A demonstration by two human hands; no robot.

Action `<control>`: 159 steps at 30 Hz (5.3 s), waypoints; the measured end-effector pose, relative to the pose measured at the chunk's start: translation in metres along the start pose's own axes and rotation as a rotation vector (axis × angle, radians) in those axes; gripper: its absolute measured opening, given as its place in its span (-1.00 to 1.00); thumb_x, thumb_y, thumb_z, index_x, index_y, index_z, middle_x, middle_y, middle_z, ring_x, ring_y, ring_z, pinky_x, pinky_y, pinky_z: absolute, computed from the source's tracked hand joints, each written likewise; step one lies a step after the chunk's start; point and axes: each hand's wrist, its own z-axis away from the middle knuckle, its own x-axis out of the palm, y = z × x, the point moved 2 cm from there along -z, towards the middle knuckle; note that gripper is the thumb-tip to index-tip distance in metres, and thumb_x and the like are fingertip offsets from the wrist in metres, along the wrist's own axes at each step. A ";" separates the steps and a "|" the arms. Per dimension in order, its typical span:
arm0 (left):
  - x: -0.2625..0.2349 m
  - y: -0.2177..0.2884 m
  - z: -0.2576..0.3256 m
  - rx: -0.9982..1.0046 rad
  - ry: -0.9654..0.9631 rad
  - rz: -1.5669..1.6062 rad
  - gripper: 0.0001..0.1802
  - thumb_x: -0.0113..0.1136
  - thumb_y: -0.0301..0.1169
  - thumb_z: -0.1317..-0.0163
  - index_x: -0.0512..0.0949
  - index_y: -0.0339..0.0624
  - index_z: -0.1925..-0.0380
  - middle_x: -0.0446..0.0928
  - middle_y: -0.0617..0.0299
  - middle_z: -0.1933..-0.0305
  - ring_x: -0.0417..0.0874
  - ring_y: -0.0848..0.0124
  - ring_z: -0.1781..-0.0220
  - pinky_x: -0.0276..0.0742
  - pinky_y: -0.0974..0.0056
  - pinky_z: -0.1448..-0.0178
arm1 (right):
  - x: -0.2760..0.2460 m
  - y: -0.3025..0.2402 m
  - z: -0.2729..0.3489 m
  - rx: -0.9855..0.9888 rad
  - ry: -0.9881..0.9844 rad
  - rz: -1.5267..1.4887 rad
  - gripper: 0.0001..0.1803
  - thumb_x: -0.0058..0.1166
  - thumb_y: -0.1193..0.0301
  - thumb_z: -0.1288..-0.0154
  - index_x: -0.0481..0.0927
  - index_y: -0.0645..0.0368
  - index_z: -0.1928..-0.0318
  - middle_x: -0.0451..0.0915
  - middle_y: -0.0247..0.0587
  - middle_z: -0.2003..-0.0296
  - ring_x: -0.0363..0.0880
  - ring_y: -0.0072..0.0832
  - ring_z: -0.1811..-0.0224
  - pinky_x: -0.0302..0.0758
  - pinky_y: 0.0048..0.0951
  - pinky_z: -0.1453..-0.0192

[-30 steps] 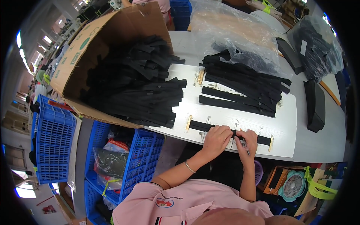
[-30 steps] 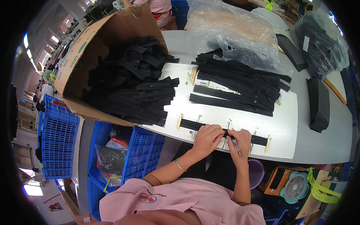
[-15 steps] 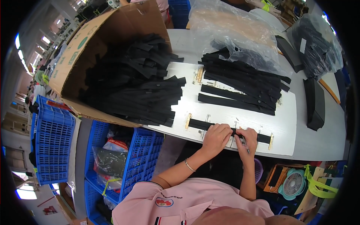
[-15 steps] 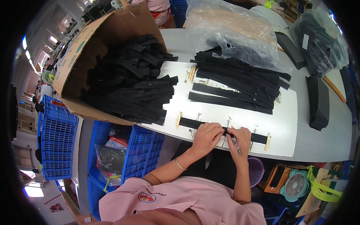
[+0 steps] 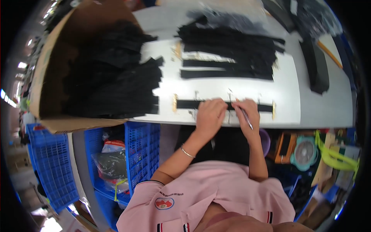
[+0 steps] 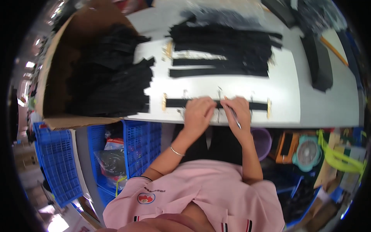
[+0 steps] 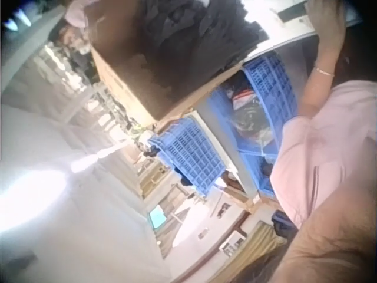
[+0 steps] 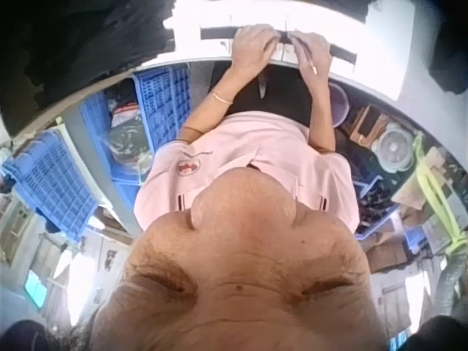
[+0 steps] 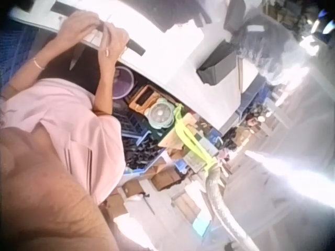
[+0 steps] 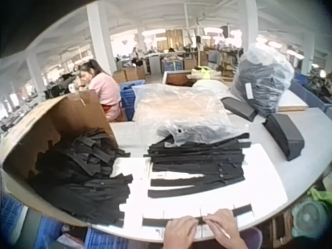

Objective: Marking and aligning black zipper straps on a template board for assembly.

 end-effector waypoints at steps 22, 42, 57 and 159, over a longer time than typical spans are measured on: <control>-0.005 0.003 0.003 -0.022 0.011 0.020 -0.85 0.38 -0.51 -0.20 0.67 -0.12 0.22 0.63 0.27 0.13 0.62 0.22 0.12 0.44 0.14 0.05 | 0.012 0.006 -0.007 0.391 0.022 -0.413 -0.91 0.18 0.51 -0.48 0.67 0.28 0.13 0.66 -0.34 0.28 0.55 -0.65 0.24 0.48 -0.59 0.08; -0.005 0.004 0.007 -0.011 0.027 0.045 -0.83 0.38 -0.50 -0.18 0.64 -0.16 0.22 0.62 0.26 0.10 0.60 0.24 0.12 0.44 0.15 0.04 | 0.019 0.008 -0.004 0.346 0.061 -0.293 -0.93 0.22 0.56 -0.43 0.64 0.28 0.12 0.65 -0.33 0.28 0.59 -0.60 0.21 0.52 -0.54 0.06; 0.003 -0.005 -0.006 0.002 0.011 -0.027 -0.84 0.41 -0.53 -0.15 0.69 -0.08 0.27 0.68 0.28 0.15 0.65 0.22 0.15 0.45 0.16 0.05 | 0.017 0.022 -0.011 0.413 0.108 -0.282 -0.87 0.33 0.42 -0.37 0.69 0.23 0.22 0.65 -0.36 0.46 0.49 -0.66 0.39 0.43 -0.55 0.28; -0.003 0.003 0.001 0.002 -0.018 0.027 -0.87 0.32 -0.48 -0.29 0.66 -0.16 0.16 0.60 0.26 0.06 0.59 0.22 0.09 0.44 0.15 0.02 | -0.050 0.069 0.072 -0.112 0.298 0.648 -0.58 -0.12 0.54 -0.44 0.57 0.44 -0.22 0.66 0.13 -0.22 0.57 -0.03 -0.38 0.21 -0.07 -0.59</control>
